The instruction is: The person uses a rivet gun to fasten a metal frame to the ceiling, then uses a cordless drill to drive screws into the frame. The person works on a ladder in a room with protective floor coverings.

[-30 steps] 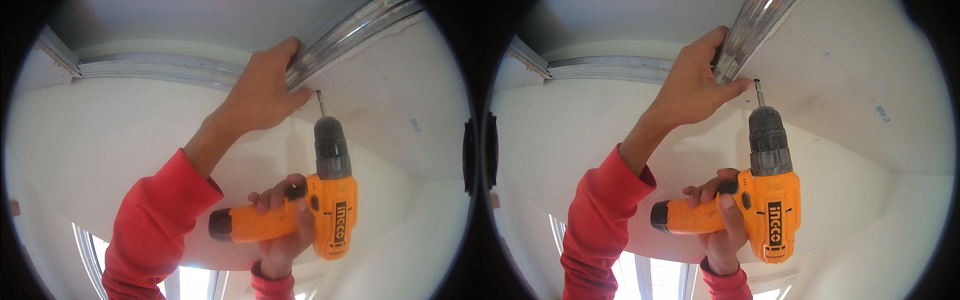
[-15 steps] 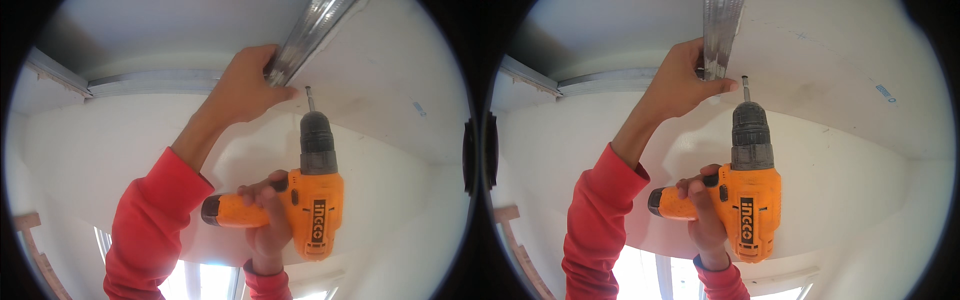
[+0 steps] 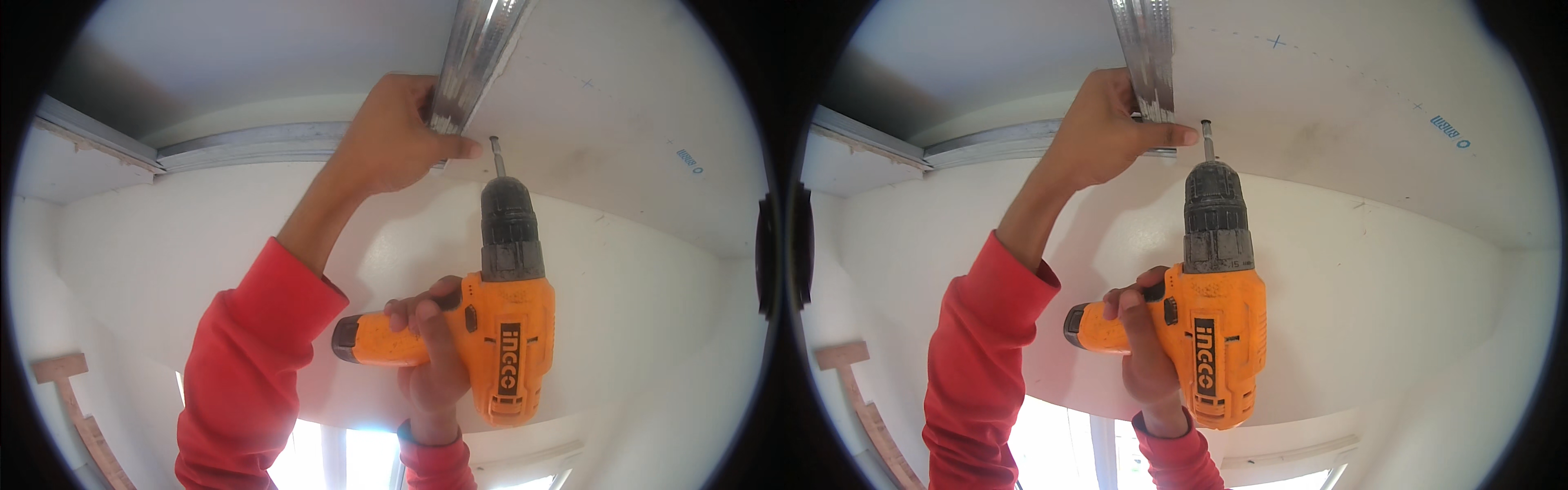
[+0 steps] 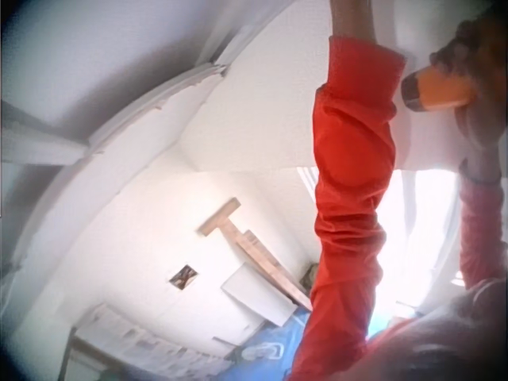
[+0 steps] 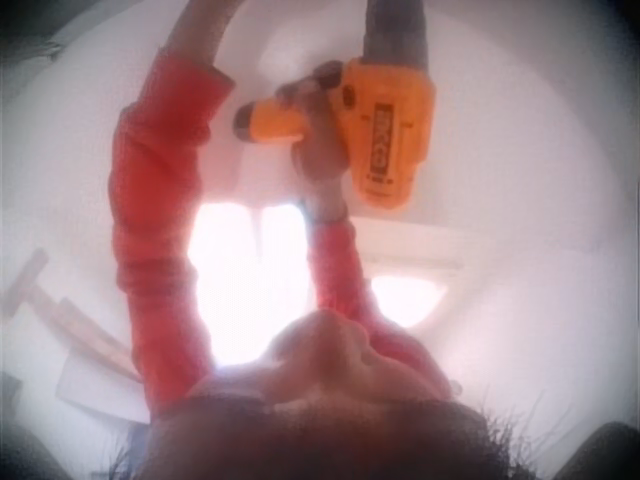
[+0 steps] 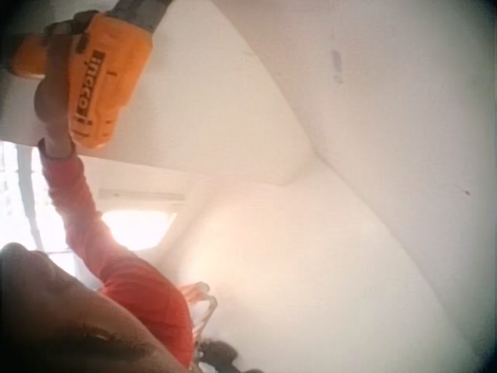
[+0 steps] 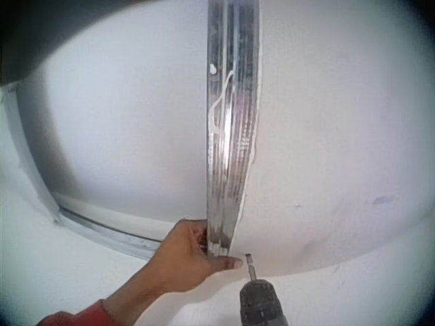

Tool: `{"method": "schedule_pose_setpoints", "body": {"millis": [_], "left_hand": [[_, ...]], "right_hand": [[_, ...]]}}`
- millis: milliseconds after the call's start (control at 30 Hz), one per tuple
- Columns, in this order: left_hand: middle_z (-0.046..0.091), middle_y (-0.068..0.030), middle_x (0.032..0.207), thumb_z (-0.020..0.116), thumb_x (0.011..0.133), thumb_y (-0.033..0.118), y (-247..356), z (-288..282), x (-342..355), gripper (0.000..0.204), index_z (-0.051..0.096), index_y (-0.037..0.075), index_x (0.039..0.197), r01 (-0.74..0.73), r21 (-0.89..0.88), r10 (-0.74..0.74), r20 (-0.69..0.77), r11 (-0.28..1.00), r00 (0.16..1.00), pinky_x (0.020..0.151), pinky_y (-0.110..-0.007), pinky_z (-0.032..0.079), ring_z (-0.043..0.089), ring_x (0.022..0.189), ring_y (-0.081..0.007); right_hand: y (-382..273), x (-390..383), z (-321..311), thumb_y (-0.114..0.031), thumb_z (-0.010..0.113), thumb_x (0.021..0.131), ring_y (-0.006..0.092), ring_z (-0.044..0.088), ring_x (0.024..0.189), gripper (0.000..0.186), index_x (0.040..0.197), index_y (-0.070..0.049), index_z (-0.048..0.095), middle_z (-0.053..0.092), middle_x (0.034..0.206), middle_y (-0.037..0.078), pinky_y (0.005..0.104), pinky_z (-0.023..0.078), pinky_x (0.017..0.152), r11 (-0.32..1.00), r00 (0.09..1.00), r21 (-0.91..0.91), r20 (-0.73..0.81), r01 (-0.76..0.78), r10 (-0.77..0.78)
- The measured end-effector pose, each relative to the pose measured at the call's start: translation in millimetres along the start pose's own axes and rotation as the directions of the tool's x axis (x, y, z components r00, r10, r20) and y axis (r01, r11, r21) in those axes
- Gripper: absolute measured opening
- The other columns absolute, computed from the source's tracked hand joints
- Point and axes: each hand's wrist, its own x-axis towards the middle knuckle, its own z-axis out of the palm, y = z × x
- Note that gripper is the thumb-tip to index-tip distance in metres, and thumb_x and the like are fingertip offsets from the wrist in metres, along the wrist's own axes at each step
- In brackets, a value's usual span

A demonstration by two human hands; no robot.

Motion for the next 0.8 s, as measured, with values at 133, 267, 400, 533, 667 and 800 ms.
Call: {"method": "schedule_pose_setpoints", "body": {"millis": [133,267,400,533,667,800], "left_hand": [[0.074,-0.0078,0.098,0.087,0.077,0.011,-2,2,-3,0.040,0.070,-0.003,0.111,0.032,-0.047,-0.032,-0.005,0.998,0.999,0.079,-0.031,0.055,0.067,0.087,-0.0152],[0.073,-0.0074,0.099,0.088,0.078,0.013,-3,-7,-1,0.042,0.070,-0.003,0.111,0.028,-0.115,-0.024,0.037,0.993,0.999,0.081,-0.031,0.054,0.066,0.088,-0.0149],[0.073,-0.0073,0.097,0.087,0.078,0.014,-4,-18,4,0.041,0.070,-0.003,0.111,0.026,-0.089,-0.016,0.107,0.996,0.994,0.079,-0.030,0.053,0.065,0.086,-0.0136],[0.072,-0.0063,0.092,0.086,0.077,0.014,-4,-16,6,0.037,0.072,-0.003,0.106,0.013,-0.146,0.005,0.118,0.989,0.993,0.074,-0.030,0.051,0.063,0.081,-0.0139],[0.072,-0.0052,0.084,0.088,0.073,0.015,-4,-12,4,0.033,0.074,-0.002,0.099,0.030,-0.140,-0.019,0.083,0.990,0.996,0.067,-0.029,0.049,0.061,0.073,-0.0136],[0.071,-0.0054,0.081,0.089,0.072,0.016,-6,-12,3,0.033,0.074,-0.001,0.095,0.030,-0.120,-0.023,0.059,0.992,0.998,0.064,-0.029,0.048,0.060,0.069,-0.0127]], "right_hand": [[-5,0,3,0.008,0.060,0.093,0.0193,0.064,0.070,0.028,0.116,-0.006,0.053,0.061,0.082,0.005,0.0401,0.057,0.075,0.998,1.000,-0.061,-0.009,-0.002,0.001],[-13,-3,8,0.010,0.060,0.091,0.0198,0.065,0.070,0.031,0.117,-0.005,0.052,0.062,0.083,0.006,0.0404,0.058,0.075,0.995,0.999,-0.097,-0.039,-0.028,0.025],[-14,-5,8,0.010,0.059,0.090,0.0202,0.066,0.071,0.031,0.117,-0.005,0.053,0.063,0.081,0.007,0.0408,0.058,0.077,0.998,1.000,-0.055,-0.022,-0.012,0.010],[-12,-3,4,0.012,0.058,0.091,0.0202,0.066,0.076,0.035,0.119,-0.007,0.051,0.062,0.099,0.006,0.0421,0.058,0.076,0.994,0.999,-0.100,0.027,-0.045,0.048],[-14,-5,5,0.015,0.057,0.091,0.0204,0.066,0.076,0.039,0.121,-0.008,0.050,0.061,0.108,0.006,0.0431,0.058,0.075,0.997,0.998,-0.048,0.008,-0.063,0.064],[-15,-8,8,0.005,0.059,0.092,0.0190,0.061,0.070,0.023,0.113,-0.005,0.055,0.057,0.076,0.004,0.0420,0.056,0.080,0.987,0.998,-0.152,-0.025,-0.056,0.053]]}}
